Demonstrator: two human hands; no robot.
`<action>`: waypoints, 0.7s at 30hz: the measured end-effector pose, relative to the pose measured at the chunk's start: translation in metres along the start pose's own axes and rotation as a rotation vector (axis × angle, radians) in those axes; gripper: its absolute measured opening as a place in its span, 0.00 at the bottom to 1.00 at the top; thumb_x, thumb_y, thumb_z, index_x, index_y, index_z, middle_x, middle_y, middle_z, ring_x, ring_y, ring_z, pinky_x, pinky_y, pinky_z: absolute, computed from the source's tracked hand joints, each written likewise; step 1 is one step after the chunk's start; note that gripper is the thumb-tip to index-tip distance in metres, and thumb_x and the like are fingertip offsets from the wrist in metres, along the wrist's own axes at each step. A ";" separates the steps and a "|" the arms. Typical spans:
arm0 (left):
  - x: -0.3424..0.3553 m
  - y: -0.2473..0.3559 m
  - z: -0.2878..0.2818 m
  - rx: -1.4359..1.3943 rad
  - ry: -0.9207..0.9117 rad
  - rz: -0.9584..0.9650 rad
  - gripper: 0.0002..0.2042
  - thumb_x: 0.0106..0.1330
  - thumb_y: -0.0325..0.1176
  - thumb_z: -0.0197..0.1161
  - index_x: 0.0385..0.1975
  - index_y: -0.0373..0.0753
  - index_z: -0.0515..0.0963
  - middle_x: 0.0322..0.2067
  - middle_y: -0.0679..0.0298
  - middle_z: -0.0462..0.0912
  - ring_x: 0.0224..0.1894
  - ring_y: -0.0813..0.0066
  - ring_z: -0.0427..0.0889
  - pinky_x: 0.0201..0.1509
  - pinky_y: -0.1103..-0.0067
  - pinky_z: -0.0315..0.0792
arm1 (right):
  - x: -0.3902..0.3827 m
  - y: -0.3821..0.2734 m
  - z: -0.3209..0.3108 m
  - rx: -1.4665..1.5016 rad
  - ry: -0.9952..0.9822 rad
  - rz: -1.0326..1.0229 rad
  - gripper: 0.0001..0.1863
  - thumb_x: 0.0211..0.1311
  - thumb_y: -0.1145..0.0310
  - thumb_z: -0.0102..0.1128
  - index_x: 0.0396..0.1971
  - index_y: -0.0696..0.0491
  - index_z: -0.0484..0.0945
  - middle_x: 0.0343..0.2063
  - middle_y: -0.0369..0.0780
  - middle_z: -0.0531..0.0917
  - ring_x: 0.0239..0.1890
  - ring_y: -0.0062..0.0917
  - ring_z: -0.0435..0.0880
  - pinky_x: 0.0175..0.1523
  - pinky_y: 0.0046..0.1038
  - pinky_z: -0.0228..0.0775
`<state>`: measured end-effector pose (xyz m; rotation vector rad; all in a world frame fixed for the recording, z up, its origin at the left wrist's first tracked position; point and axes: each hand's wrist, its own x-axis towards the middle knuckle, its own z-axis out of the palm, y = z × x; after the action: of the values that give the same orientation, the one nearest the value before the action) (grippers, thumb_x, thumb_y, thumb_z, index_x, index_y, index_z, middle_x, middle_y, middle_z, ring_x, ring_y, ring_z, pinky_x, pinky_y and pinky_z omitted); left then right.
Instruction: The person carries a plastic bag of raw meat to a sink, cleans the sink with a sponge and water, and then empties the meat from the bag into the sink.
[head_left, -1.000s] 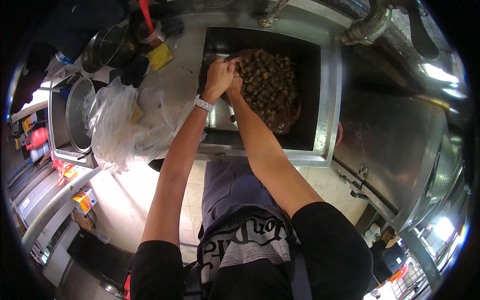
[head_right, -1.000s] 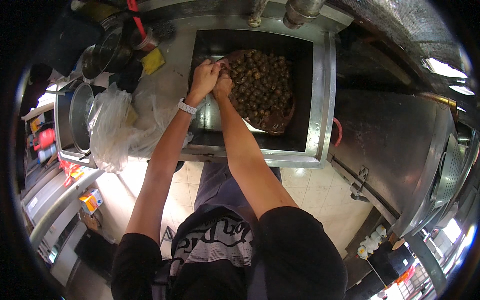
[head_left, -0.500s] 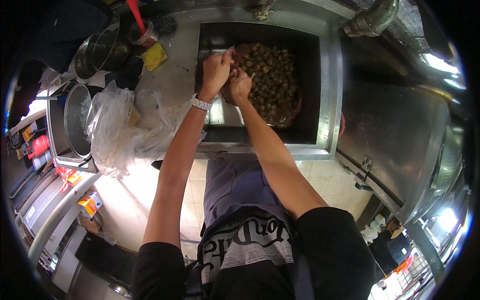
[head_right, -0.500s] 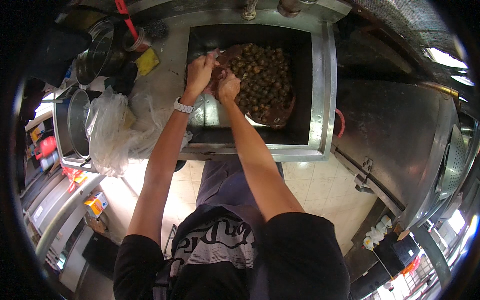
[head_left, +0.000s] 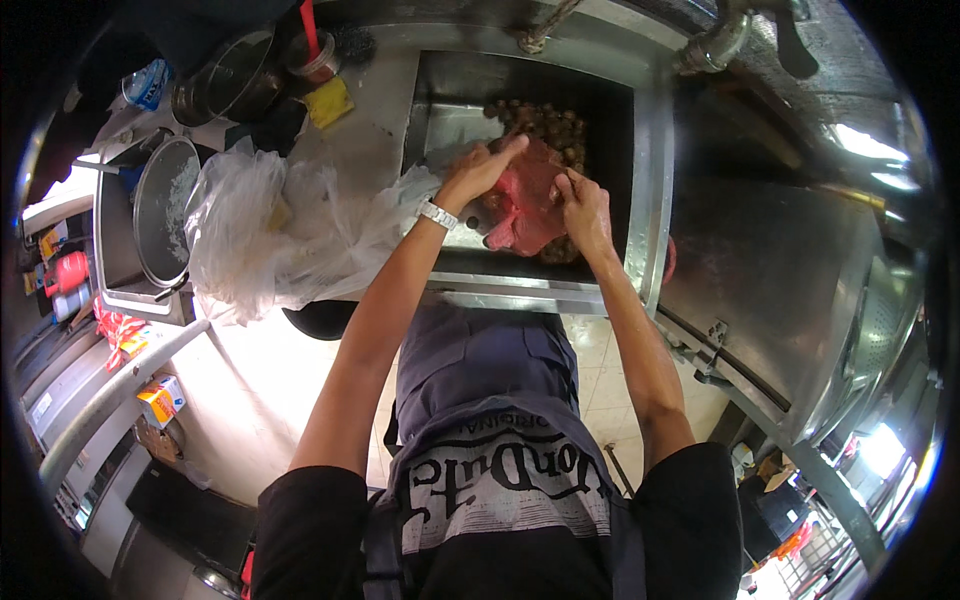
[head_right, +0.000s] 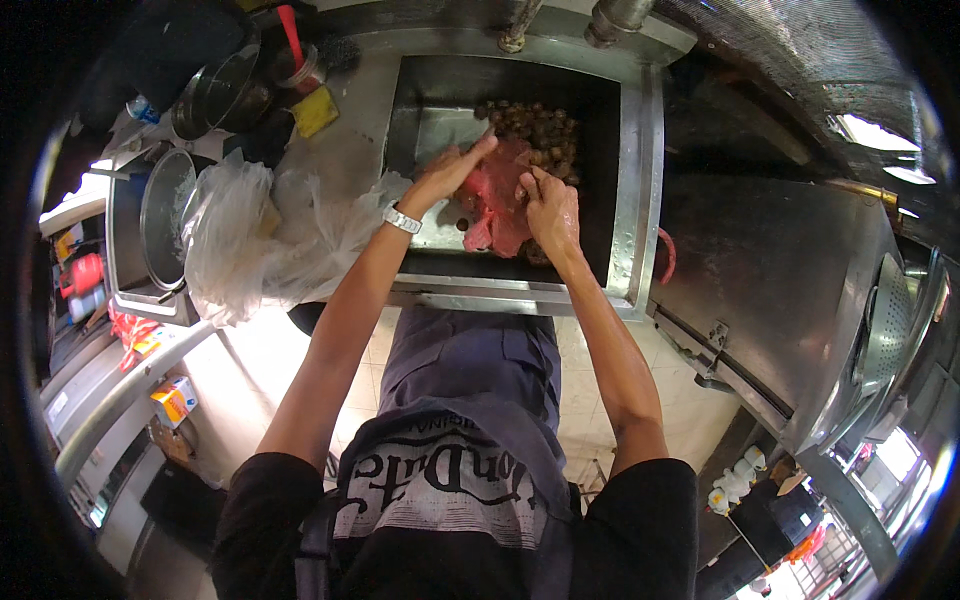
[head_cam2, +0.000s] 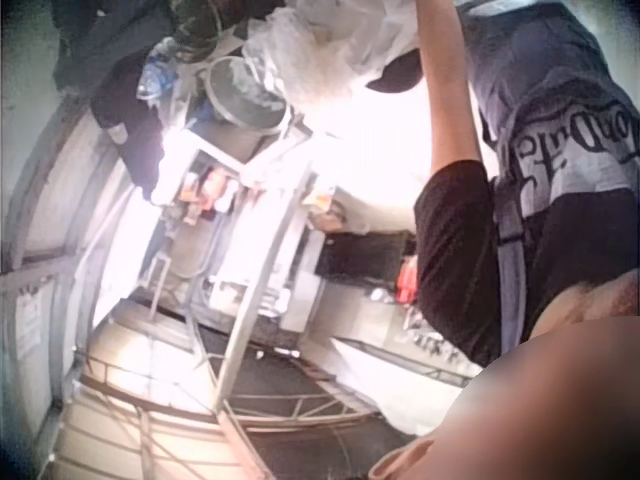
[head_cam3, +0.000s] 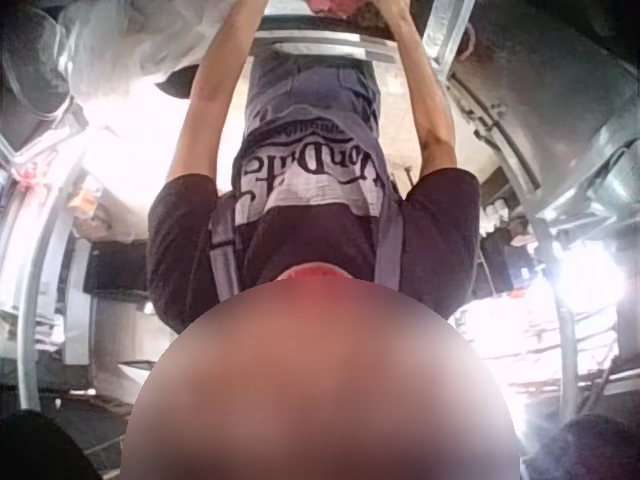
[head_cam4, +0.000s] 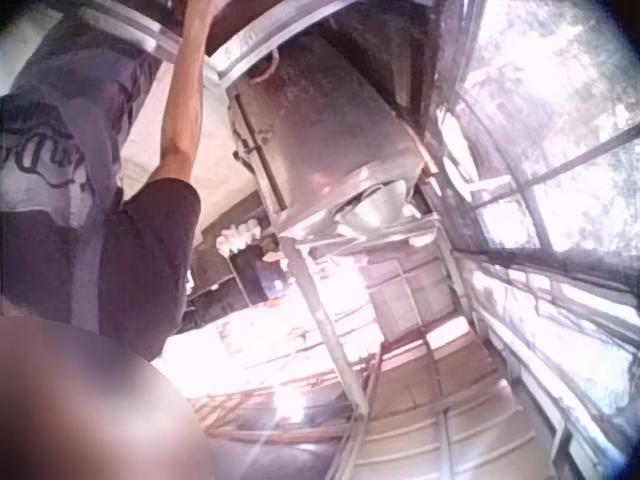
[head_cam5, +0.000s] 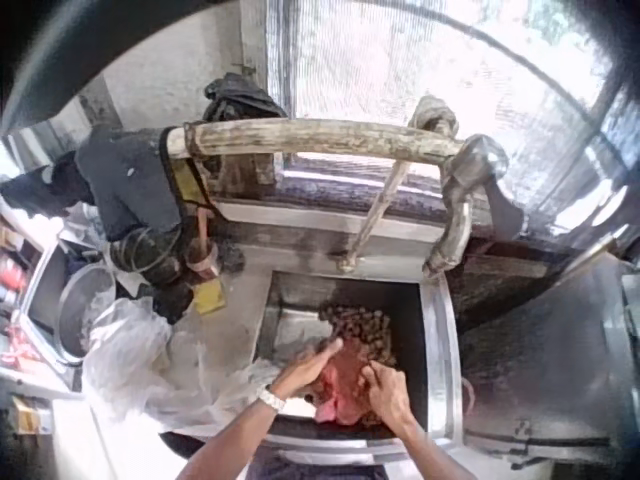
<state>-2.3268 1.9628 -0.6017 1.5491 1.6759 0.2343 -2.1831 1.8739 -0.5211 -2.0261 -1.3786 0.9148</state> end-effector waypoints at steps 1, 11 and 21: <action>-0.005 -0.002 0.002 0.005 -0.116 0.034 0.38 0.52 0.68 0.46 0.29 0.28 0.78 0.28 0.47 0.79 0.35 0.56 0.80 0.47 0.71 0.69 | -0.005 -0.007 -0.008 -0.010 -0.027 -0.014 0.12 0.61 0.67 0.48 0.25 0.59 0.75 0.19 0.48 0.77 0.26 0.43 0.78 0.30 0.33 0.66; -0.047 0.014 -0.016 -0.517 -0.452 0.186 0.14 0.62 0.33 0.47 0.36 0.26 0.72 0.34 0.56 0.78 0.33 0.68 0.78 0.38 0.76 0.74 | -0.018 -0.075 -0.061 -0.118 -0.032 -0.328 0.05 0.56 0.75 0.50 0.25 0.61 0.73 0.18 0.48 0.76 0.26 0.44 0.77 0.27 0.30 0.66; -0.089 0.058 -0.070 -1.330 -0.556 -0.007 0.14 0.69 0.33 0.44 0.48 0.33 0.66 0.46 0.59 0.73 0.47 0.70 0.75 0.49 0.73 0.72 | -0.038 -0.128 -0.106 -0.155 0.062 -0.510 0.06 0.56 0.74 0.50 0.22 0.60 0.71 0.14 0.45 0.73 0.19 0.42 0.73 0.24 0.28 0.63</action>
<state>-2.3389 1.9229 -0.4813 0.4911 0.7174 0.6678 -2.1866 1.8782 -0.3507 -1.6590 -1.8554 0.5276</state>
